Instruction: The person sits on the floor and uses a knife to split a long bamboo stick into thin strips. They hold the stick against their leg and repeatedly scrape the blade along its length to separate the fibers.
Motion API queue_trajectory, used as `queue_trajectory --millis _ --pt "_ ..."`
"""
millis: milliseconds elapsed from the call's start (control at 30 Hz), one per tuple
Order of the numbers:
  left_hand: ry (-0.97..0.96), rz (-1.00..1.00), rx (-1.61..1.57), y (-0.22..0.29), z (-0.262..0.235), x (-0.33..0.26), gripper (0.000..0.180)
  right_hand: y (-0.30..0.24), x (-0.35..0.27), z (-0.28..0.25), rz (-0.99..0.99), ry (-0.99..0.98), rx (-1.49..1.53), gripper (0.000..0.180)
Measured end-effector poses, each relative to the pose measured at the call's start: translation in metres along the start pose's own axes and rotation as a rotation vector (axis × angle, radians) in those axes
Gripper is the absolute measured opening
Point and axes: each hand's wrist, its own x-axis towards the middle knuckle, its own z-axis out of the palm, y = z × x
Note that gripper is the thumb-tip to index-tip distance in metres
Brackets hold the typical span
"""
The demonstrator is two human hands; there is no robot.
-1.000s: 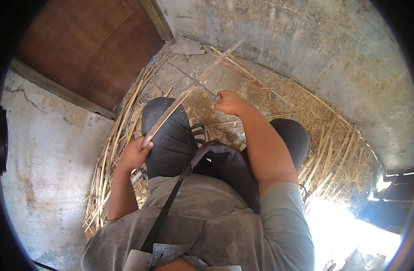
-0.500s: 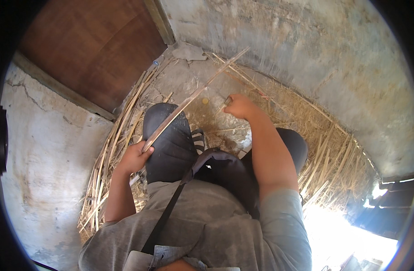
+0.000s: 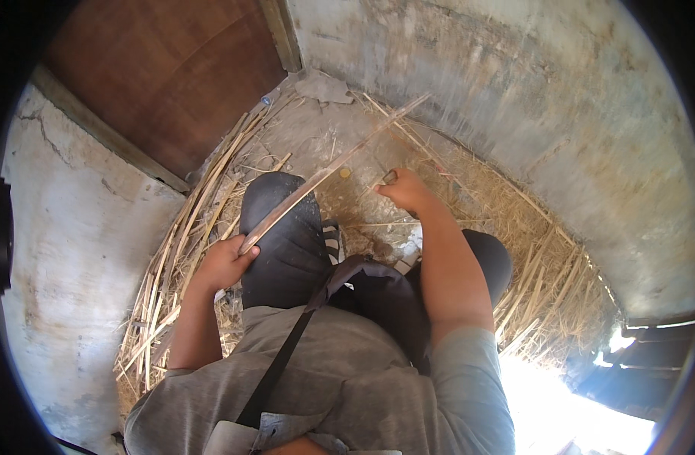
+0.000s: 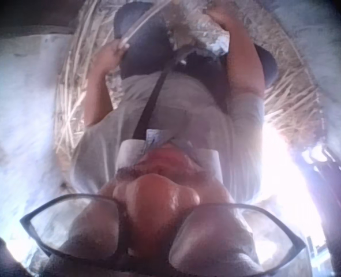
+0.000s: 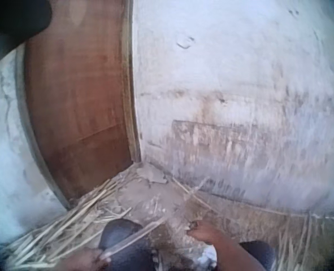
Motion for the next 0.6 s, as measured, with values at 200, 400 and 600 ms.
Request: queue_trajectory --millis 200,400,600 --pt "-0.036 0.005 -0.041 -0.008 0.002 0.003 0.042 -0.014 -0.012 0.011 -0.209 -0.083 -0.281 0.068" --pt "-0.028 0.023 -0.061 -0.011 0.004 0.002 0.037 -0.030 -0.010 0.021 -0.320 -0.221 -0.305 0.065" --pt "-0.031 0.015 -0.063 -0.009 0.001 0.003 0.042 0.000 0.001 0.004 0.039 -0.040 0.045 0.065"
